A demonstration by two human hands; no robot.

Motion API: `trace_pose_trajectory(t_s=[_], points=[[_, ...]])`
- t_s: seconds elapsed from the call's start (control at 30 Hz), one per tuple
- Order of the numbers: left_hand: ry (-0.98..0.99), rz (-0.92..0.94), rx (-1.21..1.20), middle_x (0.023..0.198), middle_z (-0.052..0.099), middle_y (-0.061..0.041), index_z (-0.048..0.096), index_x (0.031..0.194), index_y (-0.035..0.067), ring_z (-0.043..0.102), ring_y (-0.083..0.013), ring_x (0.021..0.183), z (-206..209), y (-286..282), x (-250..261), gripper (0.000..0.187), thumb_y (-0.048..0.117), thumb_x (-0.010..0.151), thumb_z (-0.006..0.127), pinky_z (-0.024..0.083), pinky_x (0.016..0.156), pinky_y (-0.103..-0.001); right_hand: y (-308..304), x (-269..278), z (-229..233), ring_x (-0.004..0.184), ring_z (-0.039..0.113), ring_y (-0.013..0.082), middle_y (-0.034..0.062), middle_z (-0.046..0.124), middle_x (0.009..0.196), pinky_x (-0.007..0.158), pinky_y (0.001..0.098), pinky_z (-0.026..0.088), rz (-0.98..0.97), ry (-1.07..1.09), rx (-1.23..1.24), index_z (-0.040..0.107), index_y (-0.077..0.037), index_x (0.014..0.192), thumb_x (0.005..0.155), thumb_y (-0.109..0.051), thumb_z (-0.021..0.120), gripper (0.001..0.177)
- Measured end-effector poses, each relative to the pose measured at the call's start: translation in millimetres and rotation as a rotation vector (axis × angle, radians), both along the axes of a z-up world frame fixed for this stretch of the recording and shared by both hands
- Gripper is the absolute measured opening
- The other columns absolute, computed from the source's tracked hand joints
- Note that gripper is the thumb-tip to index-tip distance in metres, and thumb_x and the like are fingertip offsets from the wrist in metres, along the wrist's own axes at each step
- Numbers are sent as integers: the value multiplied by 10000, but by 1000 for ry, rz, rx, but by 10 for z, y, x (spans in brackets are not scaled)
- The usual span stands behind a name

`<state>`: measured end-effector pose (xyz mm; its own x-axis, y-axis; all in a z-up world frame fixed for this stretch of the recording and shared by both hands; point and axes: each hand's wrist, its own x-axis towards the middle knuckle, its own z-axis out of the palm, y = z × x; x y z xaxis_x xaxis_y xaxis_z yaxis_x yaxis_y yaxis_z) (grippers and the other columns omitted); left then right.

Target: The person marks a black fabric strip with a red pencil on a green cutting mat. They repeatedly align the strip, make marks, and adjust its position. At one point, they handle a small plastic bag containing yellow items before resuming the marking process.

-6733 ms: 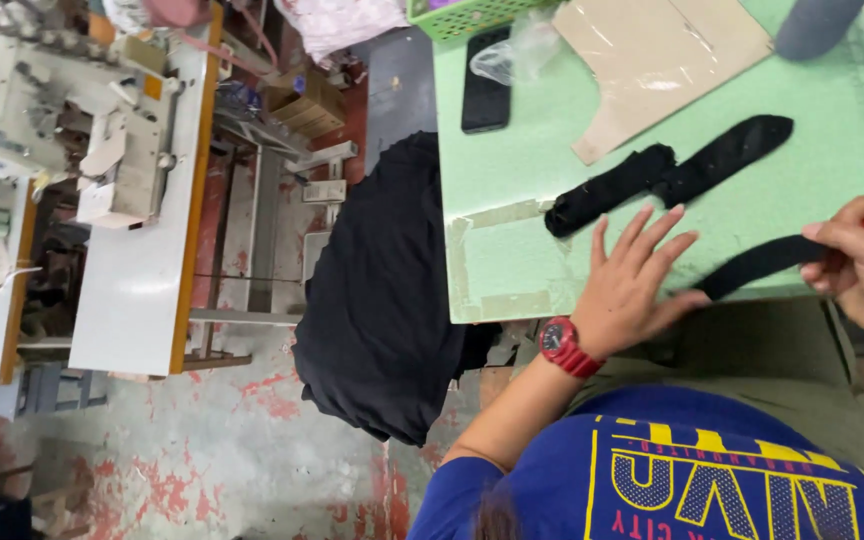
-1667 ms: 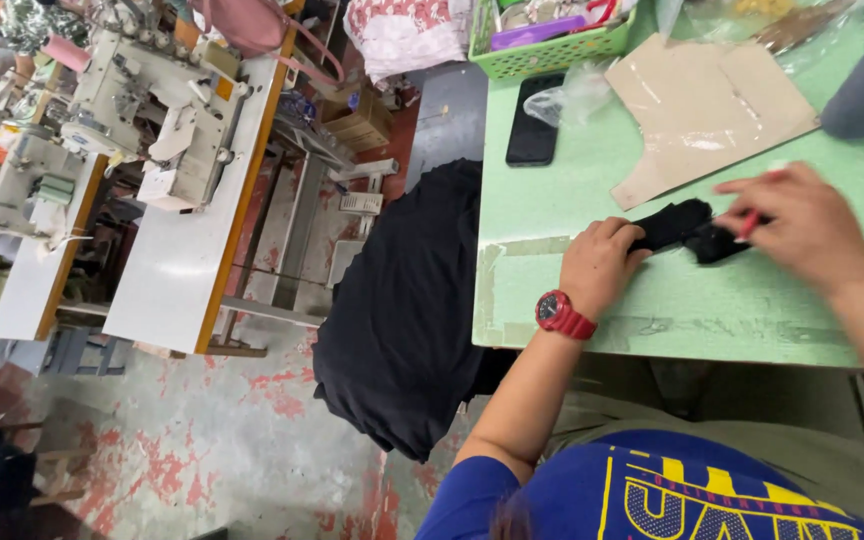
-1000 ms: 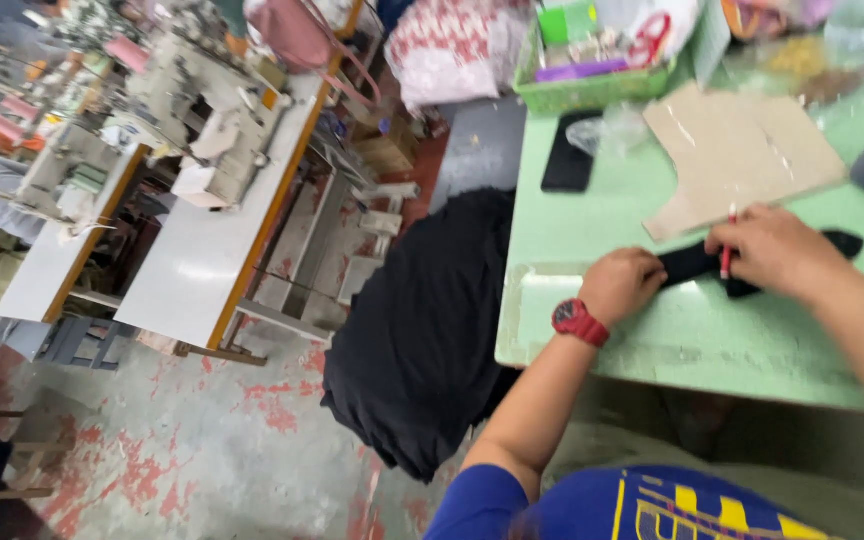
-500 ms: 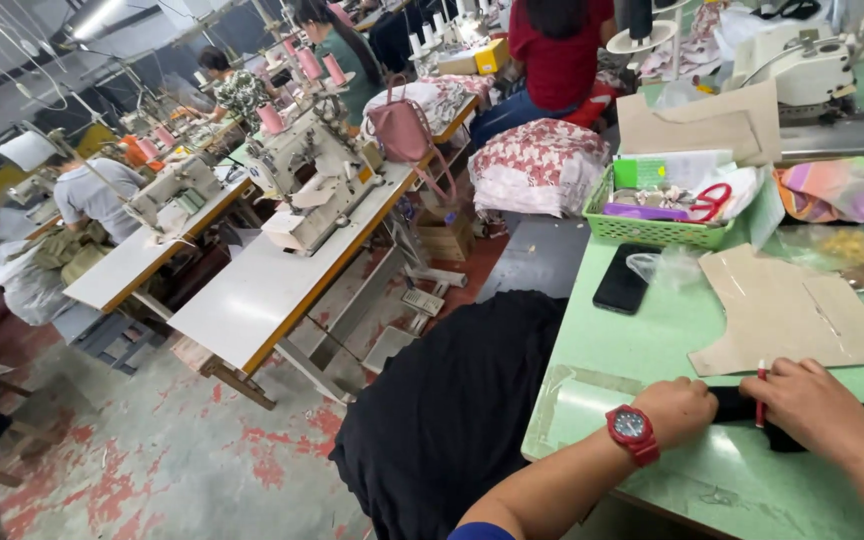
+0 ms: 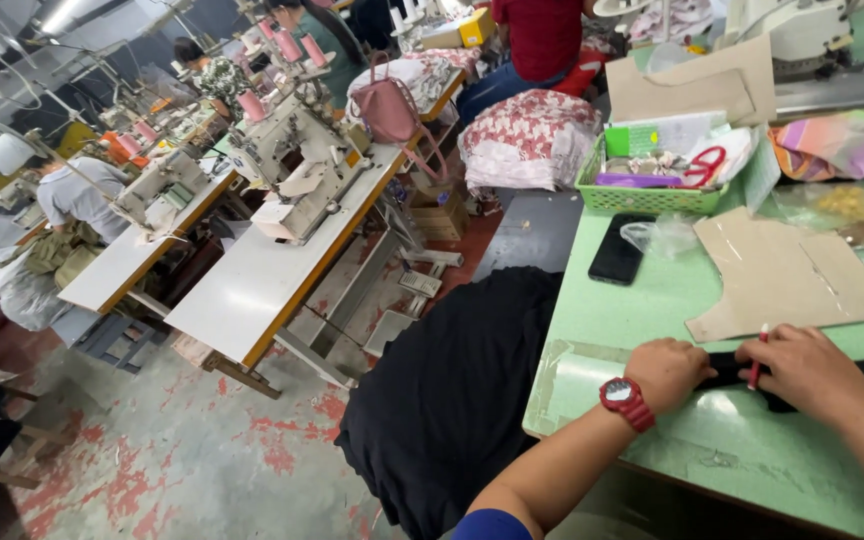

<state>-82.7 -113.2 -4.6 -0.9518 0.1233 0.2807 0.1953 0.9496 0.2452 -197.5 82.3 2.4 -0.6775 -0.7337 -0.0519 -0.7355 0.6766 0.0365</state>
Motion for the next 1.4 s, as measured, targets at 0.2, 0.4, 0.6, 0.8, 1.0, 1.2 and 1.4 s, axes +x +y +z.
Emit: trace_pose_trajectory(t_s=[0.2,0.4,0.6,0.8,1.0,1.2,1.4], points=[[383,-2,119,749,684,-115,660,844,76,601,-348,661,281,10,62,184,144,1015,649,469,662,-449,25,105,64,1134,597,42,-179,668,975,1059,284,449,-33,85,-123,662,-435,1024,831,-444,686,195],[500,-16,221,828,711,-77,706,1014,94,650,-269,730,847,91,391,77,160,1050,692,476,597,-380,277,349,332,1107,619,156,-56,692,988,1021,330,453,-221,-16,-546,777,-358,1090,830,-399,751,264],[-220,7,658,924,724,-47,686,1216,158,692,-226,821,919,513,854,335,376,964,657,531,758,-360,1110,611,-355,800,636,261,181,732,849,852,344,476,-455,-663,-1144,787,55,1041,815,5,836,236],[-69,-23,269,975,711,-166,665,1238,132,678,-389,884,26,821,781,499,507,912,611,512,697,-505,1820,758,-1639,733,632,217,177,735,787,640,301,420,-618,-722,-1110,721,7,1040,999,-160,745,174],[236,-252,269,1271,648,-146,616,1269,57,635,-349,1107,259,980,1007,380,322,1005,678,521,942,-476,1822,1151,-637,698,473,180,190,572,861,649,263,355,-517,-608,-1295,565,90,1480,1370,-409,290,581],[70,-269,-119,1689,453,27,481,1571,231,507,-225,1596,-41,1158,1122,736,637,964,575,455,1305,-528,1237,1393,200,969,641,208,158,707,990,962,309,493,-571,-684,-1140,725,38,1254,1143,-40,617,173],[50,-237,-261,1696,436,87,465,1585,300,469,-163,1622,-45,1122,1081,829,765,913,599,431,1344,-529,1324,1313,-388,1106,666,252,102,718,1180,1006,379,482,-469,-403,-944,785,0,1114,1152,-193,672,227]])
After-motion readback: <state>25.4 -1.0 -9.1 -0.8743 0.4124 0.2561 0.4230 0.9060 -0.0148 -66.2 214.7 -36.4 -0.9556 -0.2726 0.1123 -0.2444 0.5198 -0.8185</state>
